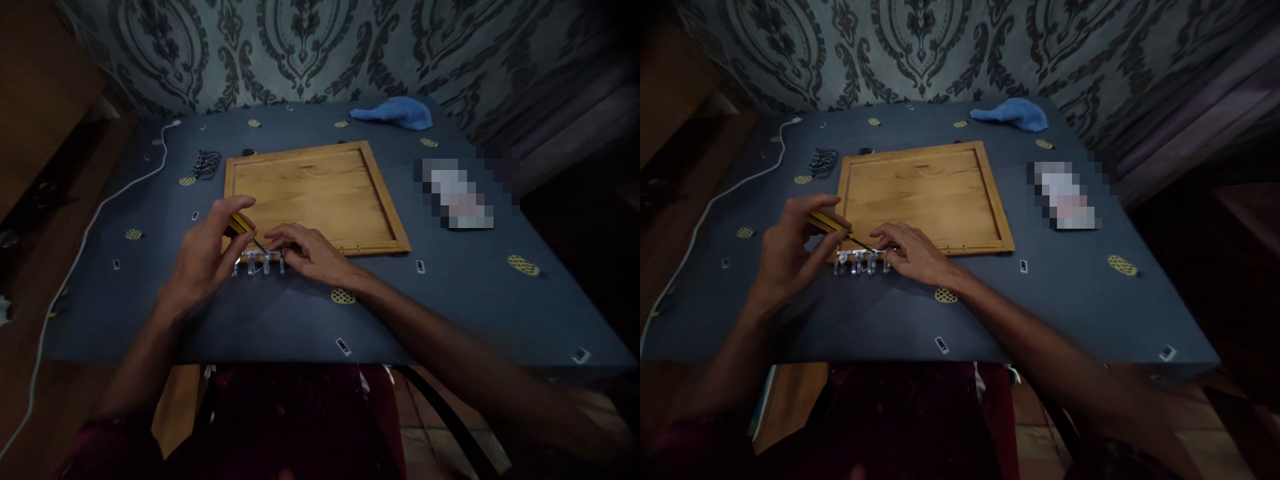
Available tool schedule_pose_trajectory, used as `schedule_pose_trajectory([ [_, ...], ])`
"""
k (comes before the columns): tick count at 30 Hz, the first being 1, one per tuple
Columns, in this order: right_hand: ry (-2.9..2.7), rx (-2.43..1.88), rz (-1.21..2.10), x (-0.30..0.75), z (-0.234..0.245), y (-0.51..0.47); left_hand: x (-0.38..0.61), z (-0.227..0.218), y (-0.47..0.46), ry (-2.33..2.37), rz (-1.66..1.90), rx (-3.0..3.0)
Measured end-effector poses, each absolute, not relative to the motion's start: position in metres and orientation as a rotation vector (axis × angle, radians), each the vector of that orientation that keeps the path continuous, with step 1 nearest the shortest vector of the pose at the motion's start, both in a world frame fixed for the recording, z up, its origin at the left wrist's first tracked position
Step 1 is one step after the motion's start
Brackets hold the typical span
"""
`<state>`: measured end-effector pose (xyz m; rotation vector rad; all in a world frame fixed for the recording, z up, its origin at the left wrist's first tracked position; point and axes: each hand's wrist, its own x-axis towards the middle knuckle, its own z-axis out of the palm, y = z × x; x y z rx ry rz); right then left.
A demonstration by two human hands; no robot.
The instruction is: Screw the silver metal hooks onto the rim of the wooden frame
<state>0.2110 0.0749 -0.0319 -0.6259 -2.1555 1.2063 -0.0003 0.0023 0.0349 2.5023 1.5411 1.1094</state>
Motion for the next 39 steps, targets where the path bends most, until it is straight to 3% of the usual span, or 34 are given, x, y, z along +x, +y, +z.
schedule_pose_trajectory([
  [13, -2.15, -0.639, 1.219, 0.213, -0.028, 0.074, -0.002, 0.04, -0.003, 1.508, 1.392, 2.048],
  [39, -2.186, -0.603, 1.214, 0.213, -0.026, 0.072, -0.01, 0.039, 0.0, 1.516, 1.028, 2.45],
])
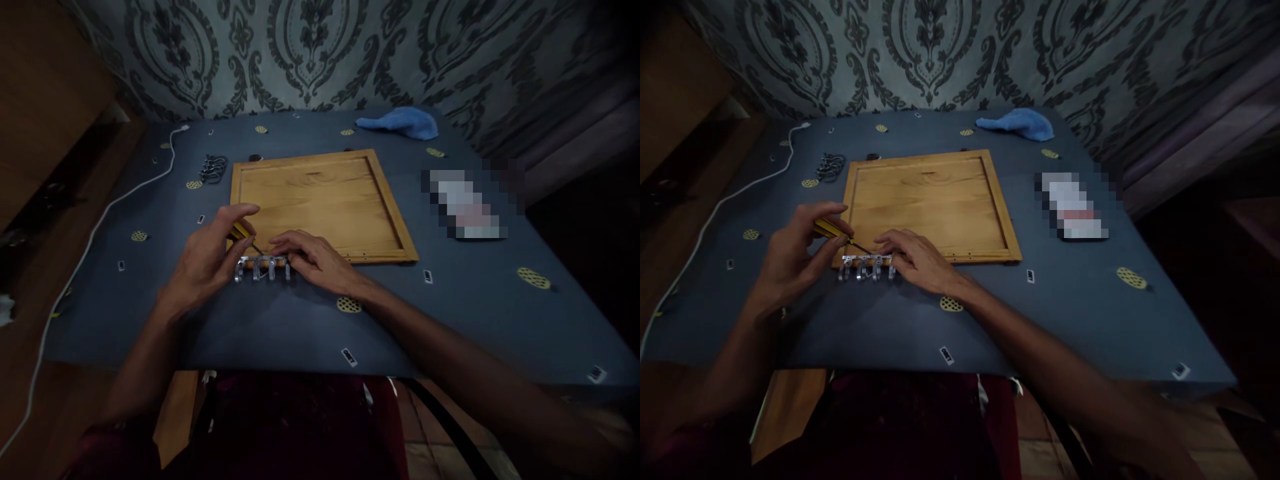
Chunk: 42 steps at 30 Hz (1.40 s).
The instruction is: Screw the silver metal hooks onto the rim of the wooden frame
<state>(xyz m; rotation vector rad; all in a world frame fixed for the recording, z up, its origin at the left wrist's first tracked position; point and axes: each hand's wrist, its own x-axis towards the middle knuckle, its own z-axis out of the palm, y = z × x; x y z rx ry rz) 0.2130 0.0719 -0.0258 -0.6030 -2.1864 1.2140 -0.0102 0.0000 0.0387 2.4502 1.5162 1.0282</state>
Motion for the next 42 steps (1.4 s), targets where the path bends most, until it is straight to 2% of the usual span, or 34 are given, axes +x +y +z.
schedule_pose_trajectory([
  [14, -2.214, -0.534, 1.164, 0.212, -0.025, 0.073, -0.002, 0.062, -0.01, 1.269, 0.68, 2.608],
  [19, -2.25, -0.548, 1.103, 0.213, -0.025, 0.074, 0.002, 0.062, -0.013, 1.261, 0.654, 2.659],
  [29, -2.178, -0.619, 1.181, 0.215, -0.027, 0.073, -0.006, 0.055, -0.008, 1.506, 1.043, 2.514],
  [42, -2.169, -0.619, 1.199, 0.217, -0.026, 0.074, 0.0, 0.04, 0.001, 1.453, 1.147, 2.498],
])
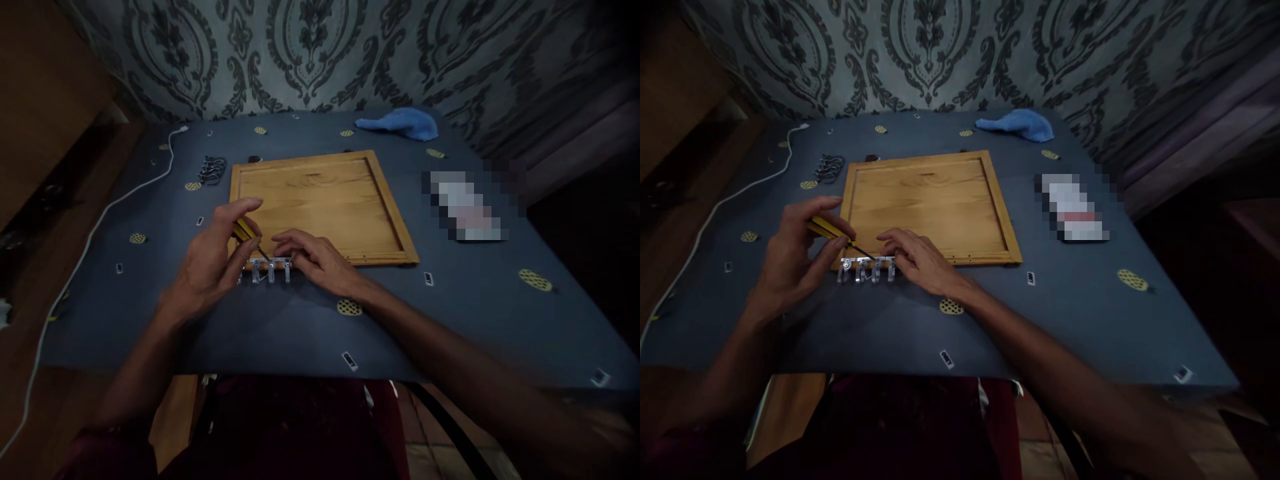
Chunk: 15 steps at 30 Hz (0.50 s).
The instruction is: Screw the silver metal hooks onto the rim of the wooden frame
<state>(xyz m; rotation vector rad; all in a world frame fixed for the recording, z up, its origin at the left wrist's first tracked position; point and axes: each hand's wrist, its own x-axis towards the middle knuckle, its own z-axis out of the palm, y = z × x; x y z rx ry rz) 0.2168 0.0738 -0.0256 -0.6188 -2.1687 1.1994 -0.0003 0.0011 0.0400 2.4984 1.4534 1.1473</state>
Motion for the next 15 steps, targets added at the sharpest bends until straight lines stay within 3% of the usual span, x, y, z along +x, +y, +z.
schedule_pose_trajectory([
  [15, -2.167, -0.619, 1.193, 0.2162, -0.0258, 0.0742, 0.001, 0.0373, 0.0023, 1.439, 1.134, 2.514],
])
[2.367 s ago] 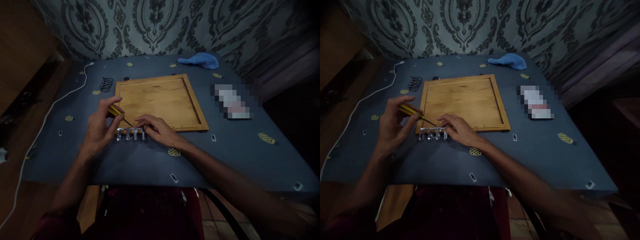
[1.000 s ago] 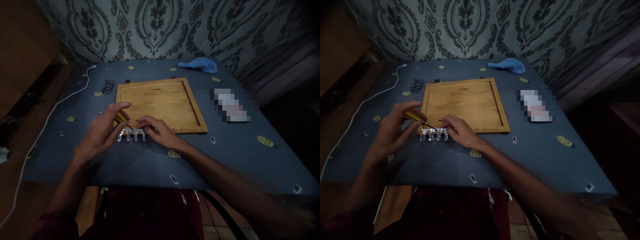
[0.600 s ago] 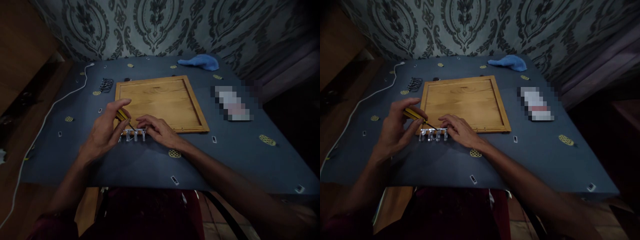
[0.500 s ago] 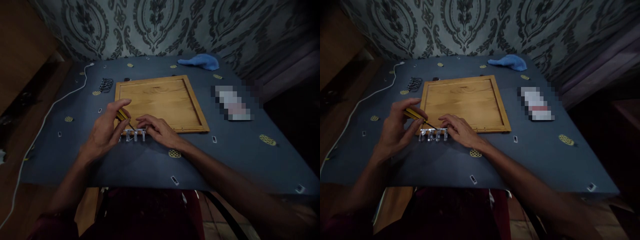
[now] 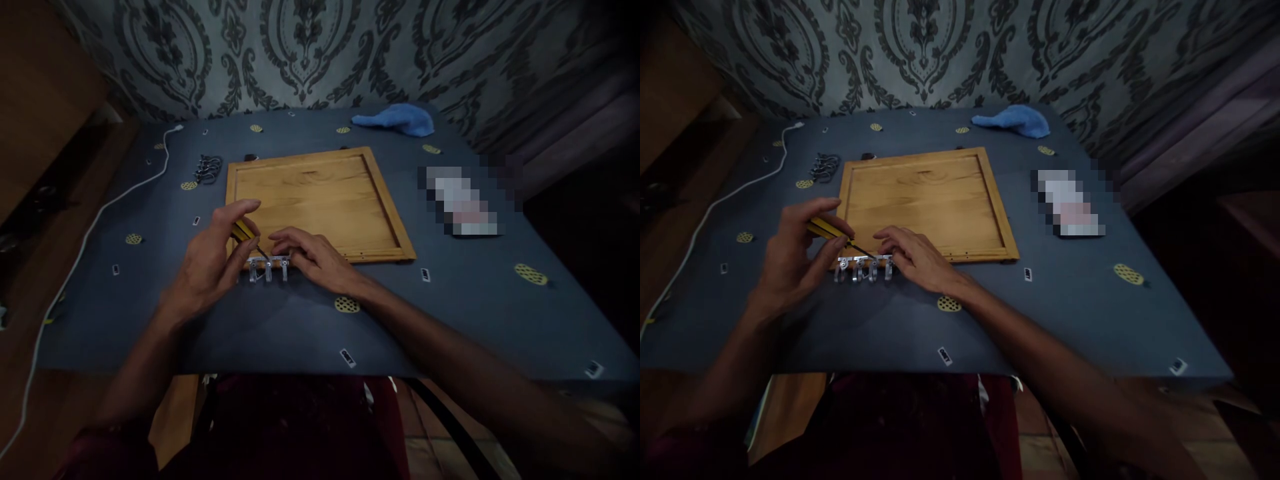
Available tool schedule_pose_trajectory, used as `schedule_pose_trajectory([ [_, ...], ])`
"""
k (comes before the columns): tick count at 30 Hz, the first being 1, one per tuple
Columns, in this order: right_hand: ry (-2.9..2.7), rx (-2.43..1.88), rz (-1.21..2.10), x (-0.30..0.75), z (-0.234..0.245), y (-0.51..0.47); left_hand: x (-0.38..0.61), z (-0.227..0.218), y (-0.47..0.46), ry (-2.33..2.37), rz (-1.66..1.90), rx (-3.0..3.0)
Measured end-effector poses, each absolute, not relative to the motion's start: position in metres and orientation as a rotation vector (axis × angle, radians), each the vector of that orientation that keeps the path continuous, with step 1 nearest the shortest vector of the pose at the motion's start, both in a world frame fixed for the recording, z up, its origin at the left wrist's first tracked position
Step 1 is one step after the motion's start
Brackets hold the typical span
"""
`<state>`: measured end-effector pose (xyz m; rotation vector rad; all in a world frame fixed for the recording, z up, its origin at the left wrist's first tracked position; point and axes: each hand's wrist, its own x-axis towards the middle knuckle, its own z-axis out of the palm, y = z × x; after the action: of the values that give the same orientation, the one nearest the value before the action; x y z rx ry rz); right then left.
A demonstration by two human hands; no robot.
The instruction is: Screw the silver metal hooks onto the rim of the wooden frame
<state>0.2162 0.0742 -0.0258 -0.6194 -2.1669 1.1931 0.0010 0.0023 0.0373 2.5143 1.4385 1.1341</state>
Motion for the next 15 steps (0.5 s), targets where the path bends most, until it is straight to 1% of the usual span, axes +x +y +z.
schedule_pose_trajectory([
  [3, -2.17, -0.619, 1.192, 0.2162, -0.0256, 0.0744, 0.0014, 0.0377, 0.0015, 1.487, 1.107, 2.5],
  [10, -2.182, -0.632, 1.189, 0.2159, -0.0273, 0.0753, 0.0033, 0.0377, 0.0042, 1.397, 1.162, 2.581],
  [15, -2.21, -0.615, 1.161, 0.2162, -0.0272, 0.0752, 0.0046, 0.0399, 0.0037, 1.422, 1.125, 2.59],
])
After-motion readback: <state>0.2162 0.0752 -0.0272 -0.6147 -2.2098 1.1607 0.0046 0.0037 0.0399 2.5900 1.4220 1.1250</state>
